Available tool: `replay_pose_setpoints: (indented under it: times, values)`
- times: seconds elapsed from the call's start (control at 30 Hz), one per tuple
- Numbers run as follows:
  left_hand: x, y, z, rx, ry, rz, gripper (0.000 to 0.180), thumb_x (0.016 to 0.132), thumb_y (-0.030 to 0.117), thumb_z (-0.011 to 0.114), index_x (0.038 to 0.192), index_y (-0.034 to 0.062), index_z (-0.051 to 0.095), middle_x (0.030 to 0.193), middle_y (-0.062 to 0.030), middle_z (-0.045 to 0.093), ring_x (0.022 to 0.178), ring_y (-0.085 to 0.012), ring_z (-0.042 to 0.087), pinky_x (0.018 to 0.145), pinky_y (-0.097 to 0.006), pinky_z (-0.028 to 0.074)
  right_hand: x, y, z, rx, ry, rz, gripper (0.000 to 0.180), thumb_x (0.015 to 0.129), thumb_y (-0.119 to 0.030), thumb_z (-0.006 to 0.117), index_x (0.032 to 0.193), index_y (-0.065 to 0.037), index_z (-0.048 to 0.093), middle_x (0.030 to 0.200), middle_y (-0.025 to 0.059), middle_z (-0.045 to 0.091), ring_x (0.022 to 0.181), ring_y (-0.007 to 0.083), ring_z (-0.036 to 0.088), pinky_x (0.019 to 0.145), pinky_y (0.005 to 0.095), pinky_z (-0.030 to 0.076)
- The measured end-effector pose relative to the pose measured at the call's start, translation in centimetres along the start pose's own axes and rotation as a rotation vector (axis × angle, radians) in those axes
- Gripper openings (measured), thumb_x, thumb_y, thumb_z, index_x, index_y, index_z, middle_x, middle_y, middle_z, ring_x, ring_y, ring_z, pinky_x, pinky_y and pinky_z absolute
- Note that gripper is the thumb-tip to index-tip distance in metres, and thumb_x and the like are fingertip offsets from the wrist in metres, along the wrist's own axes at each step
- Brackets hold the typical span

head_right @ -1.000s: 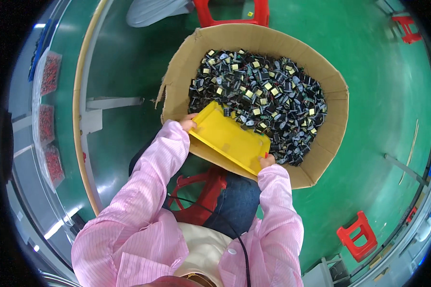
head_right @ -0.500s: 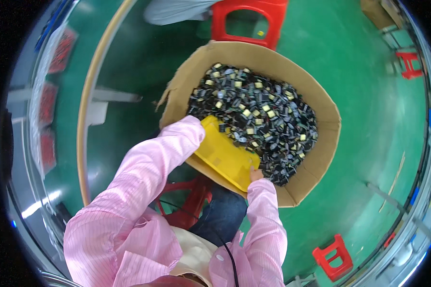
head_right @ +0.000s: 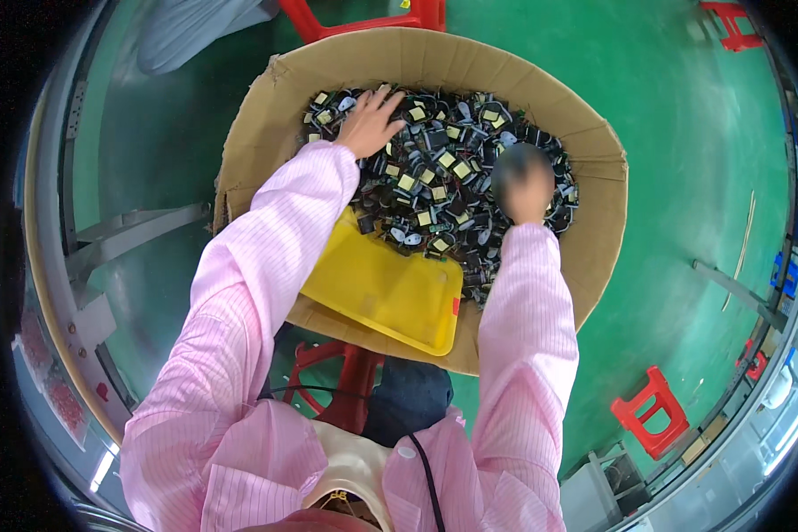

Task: The person scoops small electronic components from a large cardboard box into a yellow tray using both hands. They carry the tray to a green workbench, pour the components onto the surface, and return to the box to repeat the process. The person also briefly handles a few loose wires on the workbench.

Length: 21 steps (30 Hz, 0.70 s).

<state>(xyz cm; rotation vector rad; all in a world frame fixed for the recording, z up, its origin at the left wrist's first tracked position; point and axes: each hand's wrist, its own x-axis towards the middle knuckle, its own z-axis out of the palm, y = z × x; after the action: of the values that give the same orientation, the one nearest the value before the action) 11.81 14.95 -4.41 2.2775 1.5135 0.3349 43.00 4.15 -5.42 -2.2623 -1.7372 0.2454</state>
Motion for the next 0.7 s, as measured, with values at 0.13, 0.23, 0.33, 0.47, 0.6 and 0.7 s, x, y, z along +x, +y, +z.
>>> replay_pose_setpoints:
  times: [0.13, 0.23, 0.33, 0.47, 0.6, 0.7]
  values:
    - [3.5, 1.5, 2.8, -0.231, -0.245, -0.069, 0.055, 0.085, 0.049, 0.039, 0.133, 0.0213, 0.033, 0.133, -0.0159, 0.037, 0.122, -0.0453, 0.027, 0.094, -0.051, 0.03, 2.2, -4.1, 2.1, 0.094, -0.219, 0.114, 0.056, 0.079, -0.047, 0.047, 0.13, -0.023, 0.039, 0.122, 0.0171, 0.048, 0.118, 0.0405, 0.035, 0.1, 0.0542, 0.018]
    - [2.4, 3.2, 3.1, -0.119, -0.414, -0.251, 0.053, 0.078, 0.058, 0.044, 0.12, 0.0277, 0.052, 0.129, -0.0078, 0.042, 0.119, -0.0411, 0.03, 0.088, -0.055, 0.036, 1.7, -8.7, 1.7, 0.065, -0.282, 0.29, 0.054, 0.077, -0.051, 0.048, 0.125, -0.026, 0.045, 0.103, 0.0213, 0.059, 0.106, 0.0368, 0.049, 0.09, 0.0498, 0.035]
    - [0.6, 4.3, 2.4, -0.016, -0.403, -0.133, 0.052, 0.073, 0.059, 0.05, 0.11, 0.0247, 0.06, 0.115, -0.0145, 0.048, 0.109, -0.0421, 0.036, 0.088, -0.049, 0.039, 1.2, -9.0, 2.4, 0.072, -0.254, 0.239, 0.051, 0.078, -0.049, 0.047, 0.125, -0.027, 0.045, 0.091, 0.0232, 0.061, 0.087, 0.0394, 0.058, 0.078, 0.049, 0.043]
    - [-2.9, 4.0, 2.7, 0.024, -0.376, -0.066, 0.047, 0.071, 0.055, 0.054, 0.099, 0.0191, 0.065, 0.105, -0.0165, 0.052, 0.105, -0.0436, 0.038, 0.083, -0.045, 0.043, -2.5, -9.4, 2.2, 0.027, -0.242, 0.113, 0.049, 0.077, -0.046, 0.052, 0.121, -0.023, 0.047, 0.08, 0.0201, 0.063, 0.074, 0.0379, 0.06, 0.069, 0.0457, 0.046]
    - [-7.5, 3.8, 2.1, 0.088, -0.485, 0.053, 0.048, 0.07, 0.054, 0.053, 0.088, 0.0123, 0.069, 0.099, -0.0145, 0.055, 0.101, -0.0424, 0.04, 0.083, -0.047, 0.042, -9.4, -9.8, 1.2, -0.166, -0.354, -0.246, 0.039, 0.076, -0.046, 0.054, 0.102, -0.018, 0.062, 0.087, 0.0192, 0.059, 0.08, 0.0358, 0.058, 0.071, 0.0439, 0.046]
    - [-12.7, 3.5, 2.3, 0.041, -0.693, 0.076, 0.053, 0.072, 0.056, 0.052, 0.099, 0.0116, 0.065, 0.103, -0.0137, 0.055, 0.101, -0.0406, 0.042, 0.088, -0.044, 0.039, -14.4, -10.6, 0.6, 0.236, -0.429, -0.019, 0.035, 0.076, -0.038, 0.059, 0.099, -0.012, 0.063, 0.108, 0.021, 0.051, 0.091, 0.0357, 0.055, 0.08, 0.0375, 0.045]
